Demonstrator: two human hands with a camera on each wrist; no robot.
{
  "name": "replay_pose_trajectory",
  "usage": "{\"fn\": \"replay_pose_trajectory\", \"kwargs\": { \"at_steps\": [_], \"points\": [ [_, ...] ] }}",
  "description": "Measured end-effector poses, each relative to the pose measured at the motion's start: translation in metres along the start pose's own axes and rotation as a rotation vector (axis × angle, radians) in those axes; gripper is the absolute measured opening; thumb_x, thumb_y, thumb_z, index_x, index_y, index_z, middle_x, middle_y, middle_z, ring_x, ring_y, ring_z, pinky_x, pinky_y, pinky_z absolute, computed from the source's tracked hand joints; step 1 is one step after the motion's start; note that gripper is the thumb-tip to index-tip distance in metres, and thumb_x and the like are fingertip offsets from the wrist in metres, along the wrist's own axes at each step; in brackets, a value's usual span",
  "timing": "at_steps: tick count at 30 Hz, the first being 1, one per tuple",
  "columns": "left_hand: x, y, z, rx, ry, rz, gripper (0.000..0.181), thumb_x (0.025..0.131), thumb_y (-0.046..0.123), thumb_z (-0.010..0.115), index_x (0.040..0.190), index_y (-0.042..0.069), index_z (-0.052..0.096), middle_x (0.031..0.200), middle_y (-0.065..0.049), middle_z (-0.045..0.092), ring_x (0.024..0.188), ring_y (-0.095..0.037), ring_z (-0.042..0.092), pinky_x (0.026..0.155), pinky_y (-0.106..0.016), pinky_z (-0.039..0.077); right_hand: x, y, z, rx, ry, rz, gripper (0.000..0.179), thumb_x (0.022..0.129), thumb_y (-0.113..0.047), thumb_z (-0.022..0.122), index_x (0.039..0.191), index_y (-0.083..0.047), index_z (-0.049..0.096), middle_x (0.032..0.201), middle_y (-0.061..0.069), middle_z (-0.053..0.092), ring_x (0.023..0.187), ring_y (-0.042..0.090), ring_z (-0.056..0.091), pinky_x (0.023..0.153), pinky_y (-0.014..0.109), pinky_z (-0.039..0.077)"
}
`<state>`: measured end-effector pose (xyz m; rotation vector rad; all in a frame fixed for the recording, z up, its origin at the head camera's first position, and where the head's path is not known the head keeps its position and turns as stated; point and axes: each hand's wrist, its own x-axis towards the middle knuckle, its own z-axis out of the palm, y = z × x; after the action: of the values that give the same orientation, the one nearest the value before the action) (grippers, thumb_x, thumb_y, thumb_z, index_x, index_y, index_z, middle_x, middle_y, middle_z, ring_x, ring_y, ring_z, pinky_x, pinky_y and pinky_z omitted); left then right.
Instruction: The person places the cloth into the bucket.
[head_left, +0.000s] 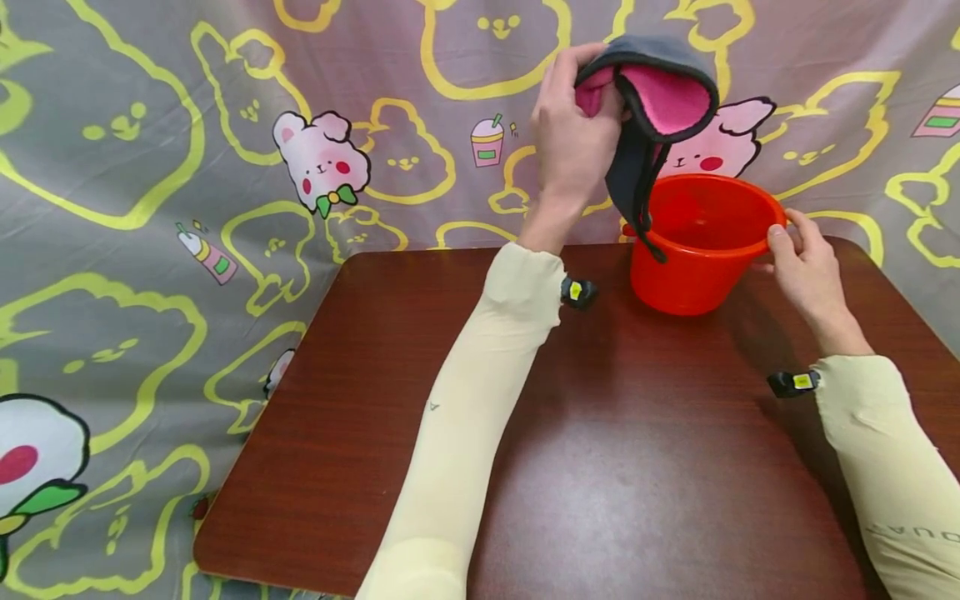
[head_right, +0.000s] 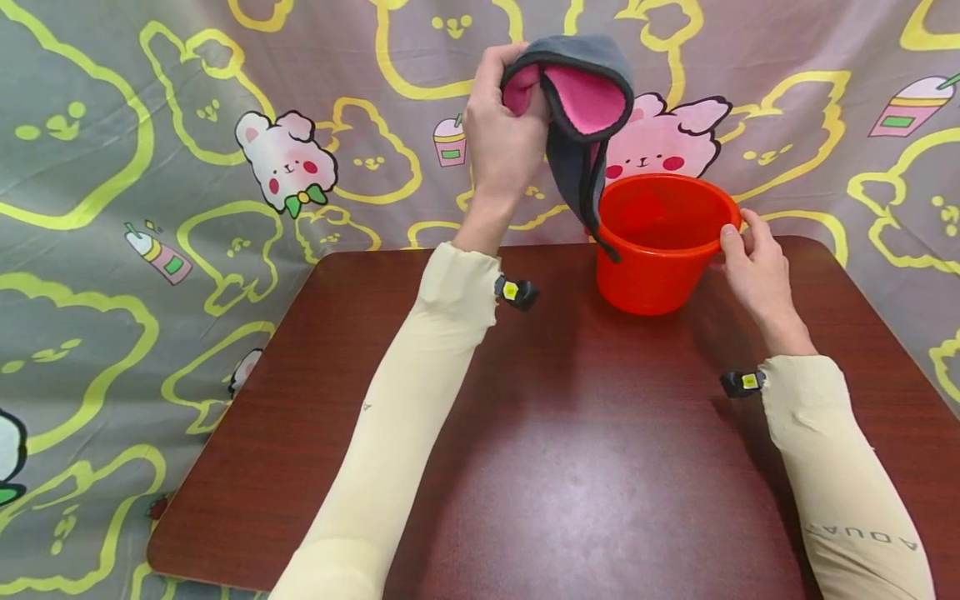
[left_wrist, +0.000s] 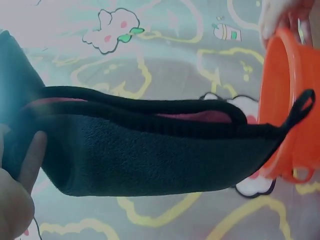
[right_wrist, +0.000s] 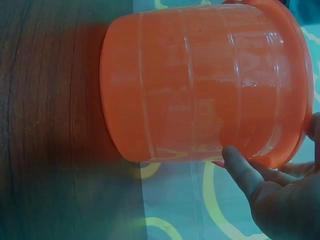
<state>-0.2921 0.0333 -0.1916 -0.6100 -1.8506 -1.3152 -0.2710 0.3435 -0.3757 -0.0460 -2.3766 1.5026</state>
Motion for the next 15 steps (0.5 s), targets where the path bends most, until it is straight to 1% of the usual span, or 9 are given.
{"fn": "replay_pose_trajectory", "kwargs": {
  "at_steps": [1, 3, 6, 8, 10, 12, 13, 14, 15],
  "points": [
    [-0.001, 0.002, 0.002, -0.005, -0.004, 0.002, 0.029, 0.091, 0.008, 0.064, 0.119, 0.003, 0.062, 0.118, -0.008, 0.064, 0.107, -0.008, 0.055, 0.091, -0.005, 0.038, 0.000, 0.000, 0.000, -0.003, 0.000, 0.002, 0.057, 0.103, -0.033, 0.040, 0.155, -0.013, 0.028, 0.089, -0.028, 0.050, 0.064, -0.018, 0.059, 0.060, 0.003, 0.046],
    [-0.003, 0.005, 0.008, -0.058, -0.009, 0.014, 0.029, 0.091, 0.006, 0.064, 0.119, 0.000, 0.060, 0.118, -0.011, 0.063, 0.107, -0.011, 0.055, 0.092, -0.006, 0.039, -0.001, 0.000, -0.001, -0.014, -0.004, 0.009, 0.057, 0.103, -0.034, 0.040, 0.155, -0.015, 0.028, 0.094, -0.026, 0.051, 0.065, -0.019, 0.059, 0.061, 0.003, 0.046],
    [-0.006, 0.008, 0.018, -0.131, -0.008, 0.056, 0.027, 0.090, 0.002, 0.064, 0.115, -0.004, 0.056, 0.113, -0.016, 0.062, 0.103, -0.016, 0.055, 0.090, -0.008, 0.041, 0.000, 0.002, -0.002, -0.032, -0.006, 0.013, 0.057, 0.103, -0.036, 0.040, 0.155, -0.019, 0.028, 0.104, -0.020, 0.054, 0.069, -0.019, 0.058, 0.062, 0.002, 0.046],
    [-0.008, 0.009, 0.023, -0.173, -0.021, 0.052, 0.025, 0.090, 0.001, 0.064, 0.113, -0.004, 0.054, 0.111, -0.017, 0.062, 0.100, -0.017, 0.055, 0.087, -0.008, 0.041, 0.000, 0.002, -0.003, -0.036, -0.008, 0.016, 0.056, 0.103, -0.037, 0.040, 0.155, -0.020, 0.028, 0.107, -0.019, 0.055, 0.070, -0.019, 0.058, 0.062, 0.002, 0.046],
    [-0.011, 0.008, 0.028, -0.162, -0.041, 0.031, 0.022, 0.090, 0.002, 0.064, 0.110, -0.002, 0.054, 0.113, -0.014, 0.063, 0.101, -0.013, 0.057, 0.086, -0.008, 0.041, 0.001, 0.002, -0.003, -0.036, -0.007, 0.009, 0.057, 0.103, -0.037, 0.040, 0.155, -0.019, 0.028, 0.104, -0.020, 0.055, 0.069, -0.019, 0.058, 0.062, 0.002, 0.046],
    [-0.015, 0.006, 0.031, -0.156, -0.070, -0.008, 0.019, 0.090, 0.002, 0.063, 0.106, 0.001, 0.052, 0.117, -0.012, 0.064, 0.107, -0.008, 0.059, 0.088, -0.006, 0.040, 0.001, 0.001, -0.003, -0.035, -0.002, -0.001, 0.057, 0.103, -0.035, 0.040, 0.155, -0.016, 0.028, 0.095, -0.025, 0.053, 0.065, -0.019, 0.058, 0.061, 0.002, 0.046],
    [-0.018, 0.004, 0.033, -0.146, -0.082, -0.016, 0.017, 0.090, 0.002, 0.062, 0.104, 0.002, 0.051, 0.118, -0.011, 0.064, 0.112, -0.009, 0.059, 0.090, -0.006, 0.040, 0.000, 0.001, -0.003, -0.035, 0.000, -0.007, 0.057, 0.103, -0.034, 0.040, 0.155, -0.015, 0.029, 0.091, -0.027, 0.052, 0.064, -0.018, 0.058, 0.061, 0.002, 0.045],
    [-0.020, 0.001, 0.035, -0.146, -0.089, -0.010, 0.015, 0.090, 0.000, 0.061, 0.101, 0.002, 0.051, 0.119, -0.013, 0.064, 0.114, -0.011, 0.060, 0.089, -0.006, 0.040, 0.000, 0.001, -0.003, -0.037, 0.004, -0.013, 0.057, 0.103, -0.034, 0.040, 0.154, -0.013, 0.029, 0.087, -0.029, 0.051, 0.062, -0.018, 0.058, 0.061, 0.002, 0.046],
    [-0.023, -0.002, 0.038, -0.131, -0.106, -0.007, 0.014, 0.090, 0.000, 0.060, 0.099, 0.002, 0.050, 0.119, -0.012, 0.064, 0.118, -0.011, 0.059, 0.091, -0.005, 0.039, 0.000, 0.001, -0.003, -0.036, 0.004, -0.013, 0.057, 0.103, -0.033, 0.040, 0.154, -0.013, 0.029, 0.087, -0.030, 0.050, 0.061, -0.018, 0.058, 0.061, 0.002, 0.045]
  ]
}}
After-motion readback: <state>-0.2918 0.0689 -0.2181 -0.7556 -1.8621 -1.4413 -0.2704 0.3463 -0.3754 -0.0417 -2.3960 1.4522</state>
